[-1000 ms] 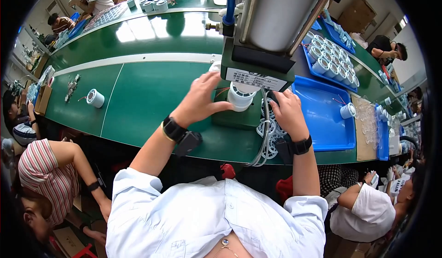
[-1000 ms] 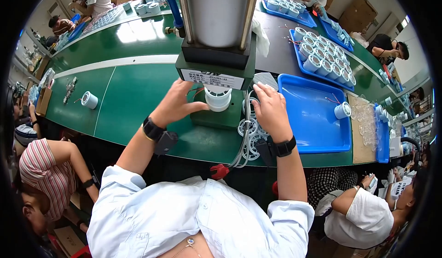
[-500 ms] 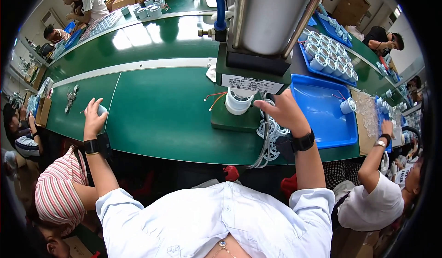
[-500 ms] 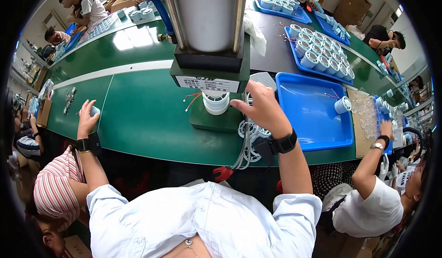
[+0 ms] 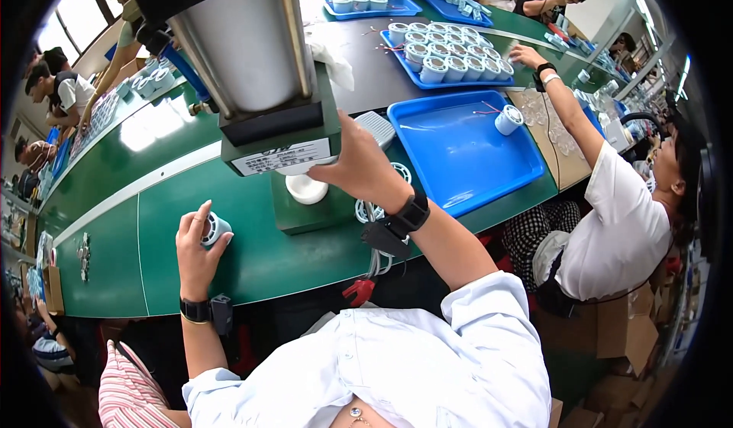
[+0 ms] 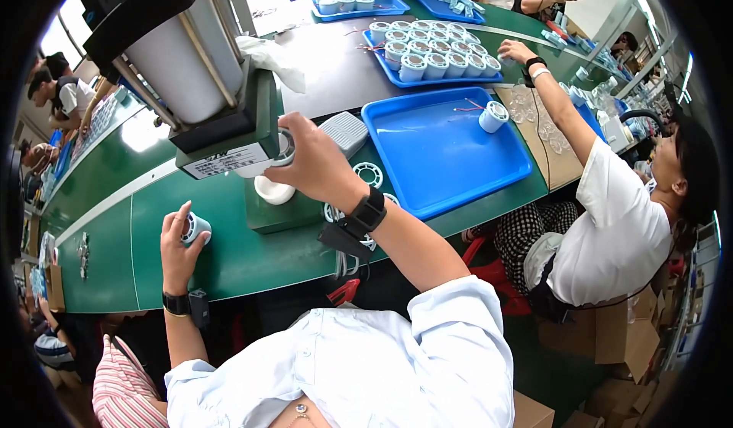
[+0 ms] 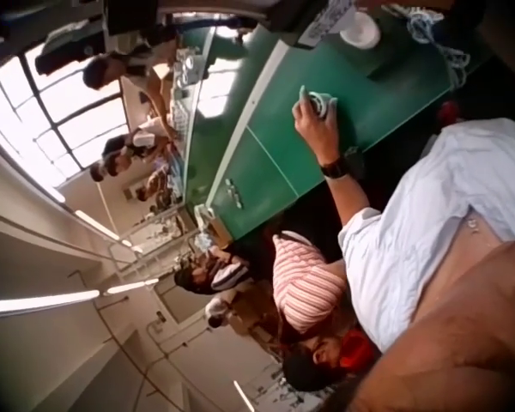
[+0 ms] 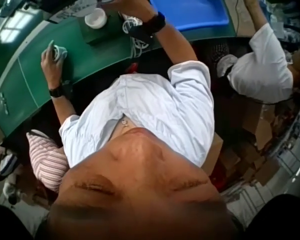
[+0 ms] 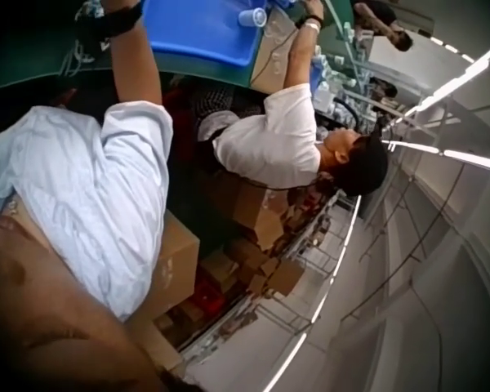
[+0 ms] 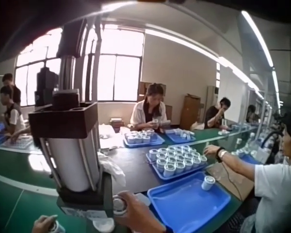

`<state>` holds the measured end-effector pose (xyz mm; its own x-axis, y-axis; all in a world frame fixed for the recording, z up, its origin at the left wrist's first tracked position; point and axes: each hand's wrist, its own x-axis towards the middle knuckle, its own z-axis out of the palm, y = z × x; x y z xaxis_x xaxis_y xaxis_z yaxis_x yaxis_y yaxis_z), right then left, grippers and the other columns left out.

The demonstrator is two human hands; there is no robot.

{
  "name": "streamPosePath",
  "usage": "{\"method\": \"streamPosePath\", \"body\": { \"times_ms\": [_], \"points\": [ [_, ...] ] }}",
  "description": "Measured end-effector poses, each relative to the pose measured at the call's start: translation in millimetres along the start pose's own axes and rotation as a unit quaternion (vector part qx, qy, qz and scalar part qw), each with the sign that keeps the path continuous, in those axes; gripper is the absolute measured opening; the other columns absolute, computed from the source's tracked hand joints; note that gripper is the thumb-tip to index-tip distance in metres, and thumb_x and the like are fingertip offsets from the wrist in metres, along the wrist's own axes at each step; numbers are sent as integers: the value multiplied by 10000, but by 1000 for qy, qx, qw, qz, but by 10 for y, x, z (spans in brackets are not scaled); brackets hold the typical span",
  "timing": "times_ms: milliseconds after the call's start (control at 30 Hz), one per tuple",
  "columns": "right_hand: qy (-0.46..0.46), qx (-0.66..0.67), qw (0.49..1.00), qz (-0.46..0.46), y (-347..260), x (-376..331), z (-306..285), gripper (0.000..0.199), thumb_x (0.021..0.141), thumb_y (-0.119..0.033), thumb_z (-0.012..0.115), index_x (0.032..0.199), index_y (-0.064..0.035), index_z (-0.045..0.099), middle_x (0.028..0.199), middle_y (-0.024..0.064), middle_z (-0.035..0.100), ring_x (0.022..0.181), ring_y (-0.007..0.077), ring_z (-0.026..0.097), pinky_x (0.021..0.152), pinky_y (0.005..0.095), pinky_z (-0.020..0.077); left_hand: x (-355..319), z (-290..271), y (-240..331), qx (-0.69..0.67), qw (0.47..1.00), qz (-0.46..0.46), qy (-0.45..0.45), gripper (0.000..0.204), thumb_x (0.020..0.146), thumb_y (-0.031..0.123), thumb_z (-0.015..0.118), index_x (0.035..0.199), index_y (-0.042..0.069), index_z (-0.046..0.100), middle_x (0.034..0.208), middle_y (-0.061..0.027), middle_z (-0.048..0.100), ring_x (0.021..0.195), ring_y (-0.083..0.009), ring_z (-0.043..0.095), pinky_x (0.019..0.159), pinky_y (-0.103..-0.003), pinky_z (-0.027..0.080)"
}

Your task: The person picks up a motor, places it into a press machine, and removes it to place on a blue tray. This process is repeated until the tray is full and moved to the side.

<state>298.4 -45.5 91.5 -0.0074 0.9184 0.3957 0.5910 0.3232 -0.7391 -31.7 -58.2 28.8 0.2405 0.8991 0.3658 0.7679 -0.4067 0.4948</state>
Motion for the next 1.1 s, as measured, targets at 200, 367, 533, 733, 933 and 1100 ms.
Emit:
{"method": "streamPosePath", "body": {
  "times_ms": [200,367,533,733,933,1100],
  "points": [
    [15,-197,980,3,815,-97,-845,704,670,-394,841,1260,-115,577,1264,160,551,1182,339,511,1004,430,397,-171,50,19,-135,990,-42,0,734,692,-11,760,1375,70,504,1200,-122,585,1019,-228,608,889,-322,499],
    [109,-477,863,124,2258,-352,-1982,654,675,-473,813,1247,-236,602,1441,164,439,1306,381,405,1115,483,287,-262,-19,94,-208,972,-98,58,694,663,77,828,1289,-18,544,1034,-117,659,952,-207,638,857,-317,507],
    [72,-444,886,116,3078,-452,-2718,720,757,-467,748,1403,-277,492,1520,186,352,1379,398,331,1139,490,257,57,147,160,-198,979,-47,-5,520,680,132,823,1134,-8,613,1041,-133,674,957,-263,655,857,-347,506],
    [67,-343,934,77,1587,-252,-1666,659,863,-429,663,1457,-252,439,1530,171,348,1398,374,326,1153,473,223,155,246,505,-159,985,34,66,531,670,177,844,1127,27,622,1078,-127,650,1013,-299,624,876,-371,495],
    [-45,-200,978,-38,842,-468,-877,579,929,-370,607,1439,-142,454,1521,138,375,1400,329,341,1146,444,236,526,455,940,-171,980,101,28,540,663,238,852,1107,33,622,1047,-118,646,943,-285,618,803,-384,493],
    [-75,-161,984,-31,773,-471,-579,563,919,-356,625,1408,-117,481,1490,142,416,1386,324,365,1137,445,245,725,570,1076,-190,977,84,-37,540,667,293,854,1081,29,629,946,-117,645,832,-278,601,708,-372,476]
  ]
}}
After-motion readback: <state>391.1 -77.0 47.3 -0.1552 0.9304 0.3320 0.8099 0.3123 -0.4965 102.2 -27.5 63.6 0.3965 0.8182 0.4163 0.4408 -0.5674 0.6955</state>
